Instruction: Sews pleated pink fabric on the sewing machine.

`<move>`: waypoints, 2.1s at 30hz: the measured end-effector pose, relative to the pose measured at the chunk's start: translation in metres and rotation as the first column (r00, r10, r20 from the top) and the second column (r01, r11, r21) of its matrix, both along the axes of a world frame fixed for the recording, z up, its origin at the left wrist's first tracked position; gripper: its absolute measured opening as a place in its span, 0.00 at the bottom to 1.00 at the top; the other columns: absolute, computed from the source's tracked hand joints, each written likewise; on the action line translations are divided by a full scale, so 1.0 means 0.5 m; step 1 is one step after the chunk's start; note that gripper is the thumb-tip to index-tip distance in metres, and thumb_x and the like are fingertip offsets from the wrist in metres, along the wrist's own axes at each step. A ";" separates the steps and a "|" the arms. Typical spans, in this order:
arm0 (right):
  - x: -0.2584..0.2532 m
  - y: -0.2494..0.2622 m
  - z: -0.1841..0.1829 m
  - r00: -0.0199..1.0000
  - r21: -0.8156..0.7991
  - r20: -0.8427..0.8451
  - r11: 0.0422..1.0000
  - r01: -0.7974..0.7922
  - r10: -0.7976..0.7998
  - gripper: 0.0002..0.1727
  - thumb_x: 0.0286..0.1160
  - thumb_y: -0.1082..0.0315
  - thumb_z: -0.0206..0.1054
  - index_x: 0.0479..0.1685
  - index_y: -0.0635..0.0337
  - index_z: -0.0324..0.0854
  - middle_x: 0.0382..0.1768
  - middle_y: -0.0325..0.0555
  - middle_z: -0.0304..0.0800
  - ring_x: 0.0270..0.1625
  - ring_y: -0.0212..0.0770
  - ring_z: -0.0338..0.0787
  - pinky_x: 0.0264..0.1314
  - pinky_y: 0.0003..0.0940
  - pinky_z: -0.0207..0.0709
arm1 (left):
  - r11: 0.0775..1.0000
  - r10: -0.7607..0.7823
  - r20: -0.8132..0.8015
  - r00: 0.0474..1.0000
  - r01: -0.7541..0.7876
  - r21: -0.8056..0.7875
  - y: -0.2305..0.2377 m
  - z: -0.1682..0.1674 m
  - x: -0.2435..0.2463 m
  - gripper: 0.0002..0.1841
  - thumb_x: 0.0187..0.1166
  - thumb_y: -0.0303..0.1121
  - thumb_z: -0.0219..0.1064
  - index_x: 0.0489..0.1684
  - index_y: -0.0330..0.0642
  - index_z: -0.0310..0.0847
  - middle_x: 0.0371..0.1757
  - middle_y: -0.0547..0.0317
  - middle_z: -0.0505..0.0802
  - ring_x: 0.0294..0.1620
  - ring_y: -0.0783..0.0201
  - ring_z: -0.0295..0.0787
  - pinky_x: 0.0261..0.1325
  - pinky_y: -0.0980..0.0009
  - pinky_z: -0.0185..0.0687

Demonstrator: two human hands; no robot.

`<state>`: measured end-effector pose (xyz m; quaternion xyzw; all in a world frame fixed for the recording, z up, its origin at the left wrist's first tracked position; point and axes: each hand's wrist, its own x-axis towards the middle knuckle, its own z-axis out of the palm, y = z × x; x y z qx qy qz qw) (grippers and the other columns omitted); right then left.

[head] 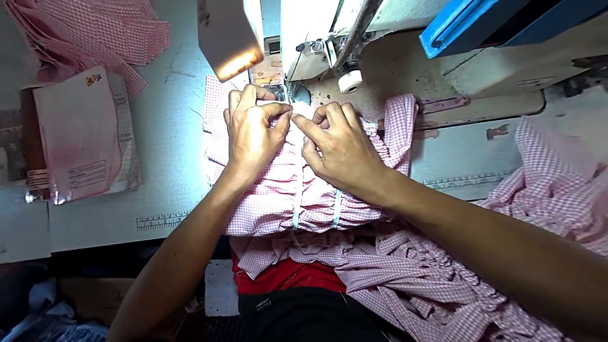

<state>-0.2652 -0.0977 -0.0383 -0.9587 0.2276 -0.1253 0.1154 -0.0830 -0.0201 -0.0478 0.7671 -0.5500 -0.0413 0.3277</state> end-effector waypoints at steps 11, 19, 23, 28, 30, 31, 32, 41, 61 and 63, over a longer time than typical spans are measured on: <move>0.004 -0.029 -0.005 0.981 0.169 0.188 0.985 0.021 -0.053 0.20 0.81 0.63 0.56 0.65 0.60 0.84 0.66 0.51 0.87 0.69 0.52 0.82 0.74 0.46 0.72 | 0.904 -0.420 0.090 0.903 0.406 0.136 0.112 0.015 0.002 0.25 0.82 0.59 0.59 0.72 0.63 0.88 0.77 0.74 0.87 0.88 0.57 0.69 0.90 0.33 0.44; 0.026 -0.056 -0.007 0.993 0.121 0.089 0.991 0.066 -0.077 0.25 0.90 0.58 0.46 0.72 0.55 0.83 0.70 0.53 0.84 0.74 0.55 0.78 0.77 0.49 0.67 | 0.826 -0.513 0.305 0.802 0.558 -0.077 0.098 0.007 -0.013 0.12 0.86 0.36 0.65 0.45 0.44 0.96 0.50 0.57 0.98 0.65 0.55 0.91 0.85 0.47 0.66; 0.025 -0.064 -0.010 0.995 0.104 0.079 0.993 0.051 -0.060 0.26 0.87 0.56 0.48 0.74 0.55 0.82 0.70 0.55 0.83 0.73 0.57 0.78 0.75 0.50 0.68 | 0.804 -0.525 0.265 0.809 0.573 -0.160 0.182 -0.003 -0.099 0.08 0.80 0.26 0.68 0.40 0.32 0.94 0.42 0.47 0.97 0.58 0.51 0.95 0.75 0.55 0.83; 0.028 -0.067 -0.016 0.996 0.062 0.070 0.997 0.041 -0.046 0.26 0.86 0.59 0.49 0.75 0.55 0.81 0.71 0.57 0.82 0.72 0.59 0.78 0.73 0.50 0.69 | 0.864 -0.460 0.233 0.857 0.493 -0.104 0.188 -0.008 -0.105 0.11 0.83 0.33 0.67 0.45 0.37 0.95 0.52 0.50 0.98 0.64 0.55 0.94 0.77 0.58 0.82; 0.029 -0.070 -0.018 0.997 0.051 0.075 0.998 0.031 -0.035 0.26 0.87 0.59 0.48 0.76 0.56 0.80 0.72 0.57 0.82 0.73 0.59 0.79 0.72 0.51 0.70 | 0.868 -0.466 0.199 0.862 0.489 -0.087 0.181 -0.006 -0.098 0.12 0.84 0.36 0.67 0.46 0.38 0.95 0.55 0.50 0.98 0.67 0.55 0.92 0.78 0.58 0.81; 0.030 -0.072 -0.018 0.996 0.046 0.084 0.998 0.031 -0.035 0.26 0.87 0.59 0.48 0.77 0.57 0.80 0.72 0.58 0.82 0.73 0.59 0.79 0.72 0.51 0.70 | 0.866 -0.471 0.186 0.862 0.492 -0.088 0.177 -0.004 -0.094 0.13 0.84 0.36 0.67 0.46 0.38 0.95 0.55 0.50 0.97 0.67 0.55 0.92 0.78 0.59 0.81; 0.030 -0.073 -0.018 0.994 0.036 0.101 0.999 0.029 -0.032 0.26 0.87 0.59 0.48 0.77 0.58 0.79 0.72 0.58 0.82 0.74 0.58 0.80 0.73 0.50 0.71 | 0.862 -0.481 0.173 0.860 0.499 -0.088 0.174 -0.002 -0.091 0.13 0.85 0.36 0.67 0.45 0.37 0.95 0.55 0.49 0.97 0.67 0.54 0.92 0.78 0.59 0.81; 0.011 -0.079 -0.005 0.995 0.003 0.095 0.999 -0.045 0.045 0.25 0.79 0.59 0.55 0.71 0.56 0.81 0.70 0.58 0.83 0.72 0.59 0.80 0.73 0.51 0.72 | 0.849 -0.514 0.141 0.846 0.525 -0.055 0.172 0.004 -0.083 0.14 0.84 0.39 0.68 0.52 0.39 0.95 0.59 0.49 0.96 0.70 0.56 0.90 0.79 0.61 0.80; -0.035 -0.050 0.025 0.990 -0.040 0.048 0.991 -0.130 0.132 0.17 0.84 0.65 0.54 0.62 0.55 0.85 0.62 0.57 0.86 0.69 0.63 0.80 0.69 0.59 0.68 | 0.852 -0.507 0.173 0.844 0.521 -0.044 0.163 0.011 -0.082 0.13 0.85 0.37 0.67 0.51 0.38 0.95 0.57 0.49 0.97 0.68 0.56 0.91 0.78 0.62 0.81; -0.037 -0.049 0.020 0.986 -0.074 0.057 0.986 -0.152 0.156 0.16 0.86 0.67 0.52 0.54 0.58 0.87 0.54 0.55 0.89 0.62 0.62 0.84 0.65 0.58 0.70 | 0.852 -0.509 0.178 0.842 0.522 -0.033 0.162 0.012 -0.081 0.13 0.85 0.38 0.67 0.51 0.39 0.95 0.57 0.50 0.97 0.68 0.56 0.91 0.78 0.62 0.82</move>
